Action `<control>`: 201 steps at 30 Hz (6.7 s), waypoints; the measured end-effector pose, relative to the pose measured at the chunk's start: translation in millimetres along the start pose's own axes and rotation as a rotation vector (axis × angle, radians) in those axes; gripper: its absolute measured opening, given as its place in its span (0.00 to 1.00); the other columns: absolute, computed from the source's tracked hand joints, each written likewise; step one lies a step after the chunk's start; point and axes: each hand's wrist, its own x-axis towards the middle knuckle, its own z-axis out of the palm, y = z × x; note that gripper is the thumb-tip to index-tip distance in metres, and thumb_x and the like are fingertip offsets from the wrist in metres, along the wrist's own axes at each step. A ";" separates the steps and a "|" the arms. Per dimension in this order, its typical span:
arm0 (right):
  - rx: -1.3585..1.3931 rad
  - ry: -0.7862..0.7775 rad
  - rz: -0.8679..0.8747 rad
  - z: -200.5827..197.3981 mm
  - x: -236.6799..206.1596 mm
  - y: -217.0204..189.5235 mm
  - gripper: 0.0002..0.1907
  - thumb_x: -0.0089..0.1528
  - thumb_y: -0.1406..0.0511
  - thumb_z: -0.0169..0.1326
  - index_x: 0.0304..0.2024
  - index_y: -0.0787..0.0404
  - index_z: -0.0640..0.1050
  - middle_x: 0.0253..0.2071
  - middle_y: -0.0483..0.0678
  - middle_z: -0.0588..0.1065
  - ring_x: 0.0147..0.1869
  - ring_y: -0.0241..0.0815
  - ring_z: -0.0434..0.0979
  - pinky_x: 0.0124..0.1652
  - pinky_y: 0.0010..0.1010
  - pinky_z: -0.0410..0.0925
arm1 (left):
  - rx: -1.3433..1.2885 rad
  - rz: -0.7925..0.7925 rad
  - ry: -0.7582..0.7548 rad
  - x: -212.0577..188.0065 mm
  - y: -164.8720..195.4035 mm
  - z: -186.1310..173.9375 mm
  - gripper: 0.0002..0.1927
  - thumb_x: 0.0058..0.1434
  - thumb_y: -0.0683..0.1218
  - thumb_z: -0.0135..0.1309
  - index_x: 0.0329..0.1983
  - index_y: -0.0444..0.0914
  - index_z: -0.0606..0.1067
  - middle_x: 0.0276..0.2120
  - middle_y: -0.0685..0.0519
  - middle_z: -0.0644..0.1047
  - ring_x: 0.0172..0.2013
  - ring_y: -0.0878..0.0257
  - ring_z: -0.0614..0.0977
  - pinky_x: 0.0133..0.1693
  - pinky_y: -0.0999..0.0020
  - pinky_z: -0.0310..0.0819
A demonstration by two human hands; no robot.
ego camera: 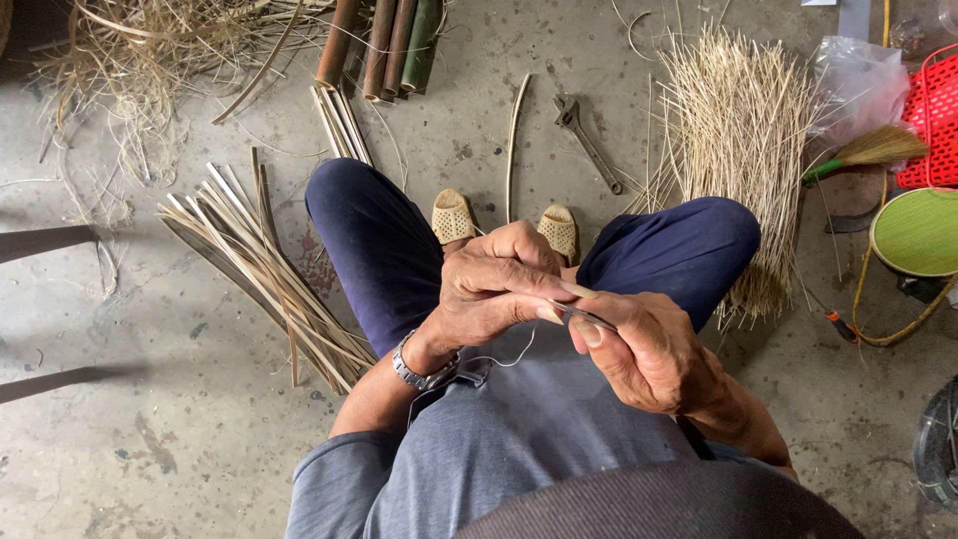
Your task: The person sits on the floor and uses a curved knife to shave thin strips of bamboo. They repeatedly hold the bamboo strip, shave it with the knife, inspect the result, and place the finished strip on a pile on the floor.
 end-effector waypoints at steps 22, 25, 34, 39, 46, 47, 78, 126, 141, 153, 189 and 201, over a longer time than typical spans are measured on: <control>0.066 0.016 -0.022 2.1 -7.0 3.9 0.15 0.71 0.73 0.48 0.60 0.73 0.67 0.34 0.49 0.78 0.34 0.35 0.81 0.33 0.25 0.76 | -0.125 0.034 -0.004 0.7 -1.4 7.5 0.12 0.62 0.38 0.65 0.49 0.32 0.81 0.35 0.53 0.71 0.34 0.64 0.78 0.38 0.67 0.74; 0.060 0.013 -0.024 2.4 -6.7 3.7 0.15 0.71 0.73 0.49 0.60 0.73 0.67 0.35 0.49 0.78 0.35 0.35 0.81 0.34 0.25 0.77 | -0.121 0.036 -0.004 0.5 -2.0 7.5 0.13 0.62 0.38 0.65 0.49 0.32 0.81 0.35 0.53 0.71 0.34 0.64 0.78 0.38 0.67 0.74; -0.053 -0.001 -0.080 1.8 -3.4 -1.8 0.10 0.69 0.74 0.49 0.52 0.72 0.67 0.30 0.48 0.74 0.31 0.37 0.78 0.29 0.28 0.73 | -0.077 0.027 0.012 -3.6 -1.5 7.3 0.12 0.62 0.41 0.66 0.47 0.34 0.81 0.34 0.53 0.75 0.36 0.64 0.80 0.42 0.64 0.79; -0.100 -0.025 -0.132 8.9 -9.9 -0.7 0.11 0.69 0.76 0.48 0.52 0.73 0.64 0.31 0.48 0.71 0.30 0.39 0.76 0.28 0.29 0.72 | -0.054 0.004 0.005 -8.9 -2.4 8.0 0.10 0.59 0.41 0.67 0.43 0.35 0.81 0.31 0.52 0.75 0.34 0.64 0.80 0.38 0.68 0.77; -0.336 0.023 -0.172 20.0 -28.5 6.6 0.12 0.66 0.76 0.52 0.50 0.73 0.66 0.37 0.51 0.70 0.29 0.39 0.74 0.25 0.31 0.70 | -0.046 -0.079 0.008 -14.9 -2.3 11.3 0.09 0.60 0.41 0.68 0.40 0.34 0.81 0.31 0.52 0.75 0.32 0.64 0.78 0.36 0.69 0.74; -0.364 0.027 -0.187 20.6 -30.8 7.3 0.12 0.67 0.76 0.52 0.50 0.72 0.66 0.39 0.53 0.70 0.31 0.40 0.76 0.27 0.31 0.71 | -0.057 -0.084 0.006 -15.0 -2.5 12.0 0.09 0.60 0.42 0.67 0.40 0.34 0.81 0.31 0.52 0.75 0.31 0.64 0.77 0.36 0.69 0.74; -0.337 -0.275 0.328 -26.7 -6.5 -41.9 0.10 0.60 0.73 0.57 0.35 0.70 0.67 0.16 0.54 0.70 0.19 0.51 0.77 0.18 0.39 0.67 | 0.080 -0.031 -0.005 -4.9 -1.0 24.9 0.08 0.62 0.44 0.66 0.39 0.35 0.80 0.33 0.53 0.79 0.32 0.65 0.76 0.36 0.70 0.72; -0.435 -0.378 0.315 -39.8 1.6 -22.4 0.09 0.65 0.72 0.49 0.34 0.70 0.63 0.15 0.55 0.67 0.17 0.55 0.74 0.18 0.44 0.62 | 0.106 -0.116 -0.005 6.5 -23.7 20.7 0.06 0.64 0.41 0.65 0.38 0.35 0.79 0.35 0.51 0.79 0.37 0.64 0.79 0.38 0.71 0.74; -0.512 -0.365 0.279 -33.1 -17.5 -6.4 0.11 0.68 0.73 0.53 0.36 0.70 0.64 0.16 0.43 0.63 0.16 0.37 0.65 0.15 0.34 0.58 | 0.044 -0.129 -0.048 18.6 -24.4 14.9 0.05 0.65 0.41 0.64 0.40 0.35 0.80 0.34 0.53 0.77 0.33 0.68 0.76 0.36 0.71 0.72; -0.169 -0.096 0.022 -20.5 -20.2 20.2 0.23 0.68 0.77 0.47 0.56 0.84 0.50 0.23 0.44 0.61 0.20 0.33 0.64 0.19 0.31 0.58 | 0.193 -0.098 0.005 24.4 -20.1 13.0 0.07 0.62 0.41 0.66 0.36 0.34 0.79 0.30 0.54 0.74 0.30 0.68 0.74 0.30 0.73 0.67; -0.183 0.022 0.398 -11.2 15.1 48.6 0.16 0.69 0.72 0.48 0.59 0.70 0.65 0.26 0.47 0.71 0.25 0.34 0.74 0.23 0.30 0.64 | 0.237 -0.092 -0.080 27.8 -114.6 -52.7 0.15 0.73 0.51 0.54 0.41 0.35 0.81 0.34 0.50 0.78 0.37 0.62 0.78 0.41 0.67 0.71; 0.095 0.111 0.515 41.0 50.5 68.5 0.20 0.66 0.73 0.46 0.61 0.68 0.71 0.45 0.49 0.74 0.29 0.33 0.75 0.29 0.25 0.71 | 0.150 -0.213 0.329 -6.1 -107.2 -53.6 0.35 0.65 0.52 0.62 0.71 0.37 0.65 0.40 0.58 0.71 0.41 0.70 0.71 0.49 0.73 0.67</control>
